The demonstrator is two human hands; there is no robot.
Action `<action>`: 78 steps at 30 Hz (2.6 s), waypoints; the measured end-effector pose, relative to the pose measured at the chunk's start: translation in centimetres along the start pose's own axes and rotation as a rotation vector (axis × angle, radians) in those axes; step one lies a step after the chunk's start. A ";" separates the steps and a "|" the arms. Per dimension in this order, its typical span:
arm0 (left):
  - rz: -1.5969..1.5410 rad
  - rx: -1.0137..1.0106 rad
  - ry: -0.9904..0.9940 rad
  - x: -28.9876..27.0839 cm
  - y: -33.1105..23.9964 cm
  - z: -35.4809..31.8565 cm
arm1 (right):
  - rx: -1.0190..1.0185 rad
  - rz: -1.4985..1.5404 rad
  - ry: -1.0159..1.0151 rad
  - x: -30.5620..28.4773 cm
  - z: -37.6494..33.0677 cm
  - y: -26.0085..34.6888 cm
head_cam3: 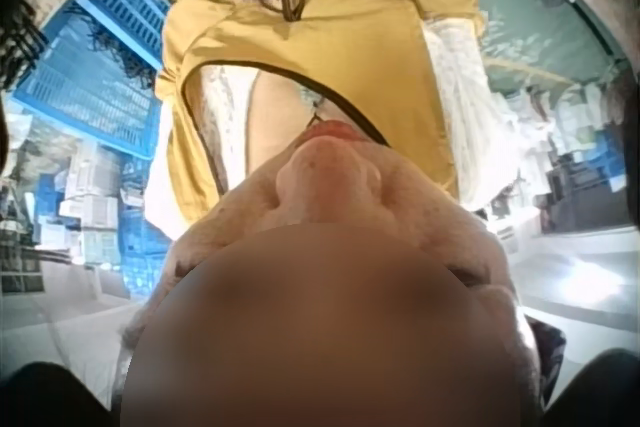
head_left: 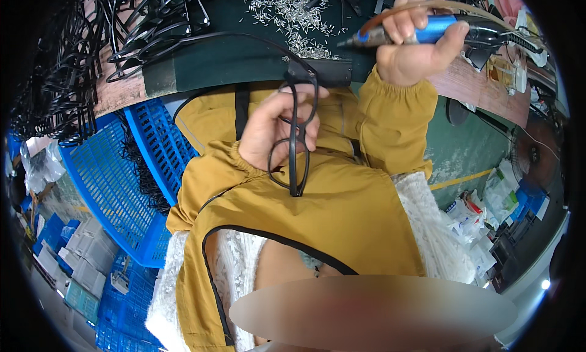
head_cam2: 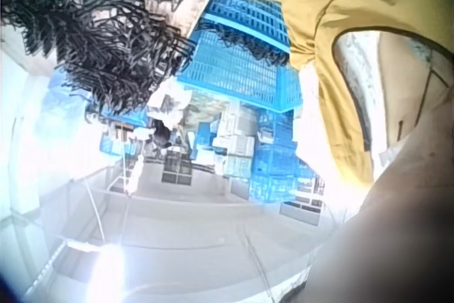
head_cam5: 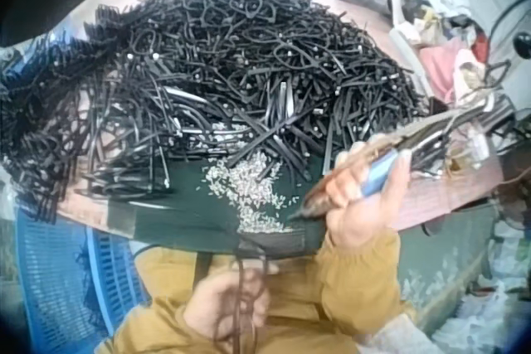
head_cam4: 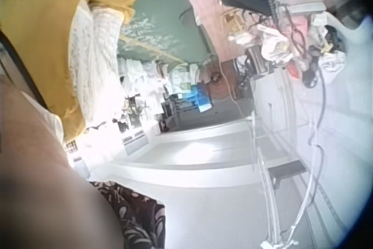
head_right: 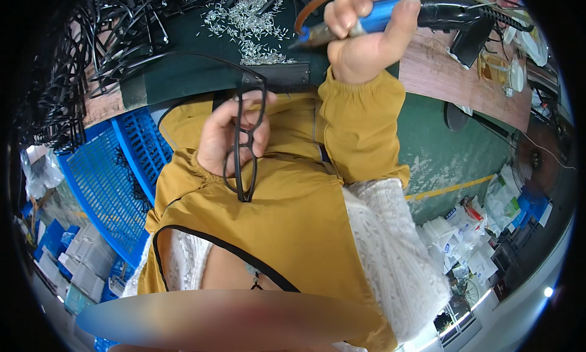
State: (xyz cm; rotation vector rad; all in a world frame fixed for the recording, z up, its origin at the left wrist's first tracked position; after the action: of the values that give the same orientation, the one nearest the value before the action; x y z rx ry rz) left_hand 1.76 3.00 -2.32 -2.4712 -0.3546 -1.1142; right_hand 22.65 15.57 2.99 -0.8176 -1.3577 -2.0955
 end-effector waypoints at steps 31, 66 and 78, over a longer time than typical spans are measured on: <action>1.338 1.047 -0.022 3.3 -1.7 -2.2 | 0.188 -0.085 0.226 0.8 -0.6 -0.4; 0.971 1.426 -1.142 -4.3 -9.4 -18.0 | 0.179 -0.093 -0.034 -7.7 0.1 5.9; 0.725 1.691 -1.222 -7.3 -17.8 -11.8 | 0.149 0.021 -0.004 -8.1 -0.4 5.5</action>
State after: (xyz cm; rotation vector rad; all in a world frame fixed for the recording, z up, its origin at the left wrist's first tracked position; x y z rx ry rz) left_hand -17.59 12.91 3.82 -1.0797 -0.3724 0.8829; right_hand 31.93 13.87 0.41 -0.7709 -1.4810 -1.9507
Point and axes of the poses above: each hand's wrist, its own z-axis towards the middle knuckle, its own x-axis out of the palm, y = z × x, the point moved 5 cm from there along z, towards the middle knuckle, and after that the axes turned 3 degrees about y, right-handed, at the moved point
